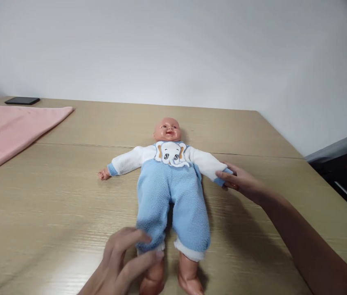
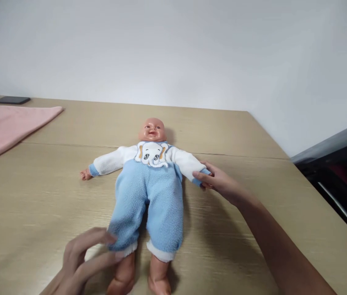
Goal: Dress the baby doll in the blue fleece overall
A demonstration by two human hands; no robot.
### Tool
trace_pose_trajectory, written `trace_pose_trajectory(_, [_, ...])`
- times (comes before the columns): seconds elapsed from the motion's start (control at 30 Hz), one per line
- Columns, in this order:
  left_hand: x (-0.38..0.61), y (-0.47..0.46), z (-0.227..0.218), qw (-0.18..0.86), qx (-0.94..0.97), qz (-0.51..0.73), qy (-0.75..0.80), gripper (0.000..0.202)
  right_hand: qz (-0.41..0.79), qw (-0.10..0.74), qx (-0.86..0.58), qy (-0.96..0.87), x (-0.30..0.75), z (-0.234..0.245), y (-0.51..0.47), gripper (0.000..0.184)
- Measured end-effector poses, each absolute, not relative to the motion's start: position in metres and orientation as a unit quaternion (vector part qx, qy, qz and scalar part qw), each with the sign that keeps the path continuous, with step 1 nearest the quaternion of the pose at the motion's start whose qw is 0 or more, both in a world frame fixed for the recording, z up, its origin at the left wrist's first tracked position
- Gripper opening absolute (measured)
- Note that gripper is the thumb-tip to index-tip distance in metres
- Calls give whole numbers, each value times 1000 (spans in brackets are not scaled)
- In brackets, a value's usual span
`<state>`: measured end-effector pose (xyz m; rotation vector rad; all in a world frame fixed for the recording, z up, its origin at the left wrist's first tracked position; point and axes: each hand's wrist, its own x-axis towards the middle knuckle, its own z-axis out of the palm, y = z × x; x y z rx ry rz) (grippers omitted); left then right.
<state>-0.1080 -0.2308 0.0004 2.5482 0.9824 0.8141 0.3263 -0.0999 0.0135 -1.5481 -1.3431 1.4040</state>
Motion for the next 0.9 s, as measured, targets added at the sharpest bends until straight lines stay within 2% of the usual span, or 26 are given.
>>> trace_pose_trajectory(0.1, [-67, -182, 31, 167, 886, 292, 318, 60, 600, 397, -532, -446, 318, 18, -103, 54])
trace_pose_trajectory(0.17, [-32, -141, 44, 165, 891, 294, 303, 71, 617, 426, -500, -433, 313, 22, -106, 52])
trace_pose_trajectory(0.3, [29, -64, 49, 149, 909, 277, 272, 84, 626, 385, -424, -529, 305, 23, -110, 59])
trace_pose_trajectory(0.37, [44, -40, 47, 144, 925, 249, 249, 67, 613, 383, -412, -555, 301, 15, -109, 58])
trace_pose_trajectory(0.47, [47, -27, 45, 161, 925, 258, 229, 30, 572, 455, -450, -514, 296, -4, -103, 48])
trace_pose_trajectory(0.6, [38, -28, 47, 210, 842, 406, 287, 14, 520, 514, -497, -468, 288, -26, -97, 29])
trace_pose_trajectory(0.73, [39, -26, 55, 240, 703, 555, 376, 22, 494, 518, -501, -487, 279, -34, -100, 30])
trace_pose_trajectory(0.9, [41, -18, 69, 303, 548, 680, 382, 17, 454, 488, -493, -559, 272, -38, -105, 28])
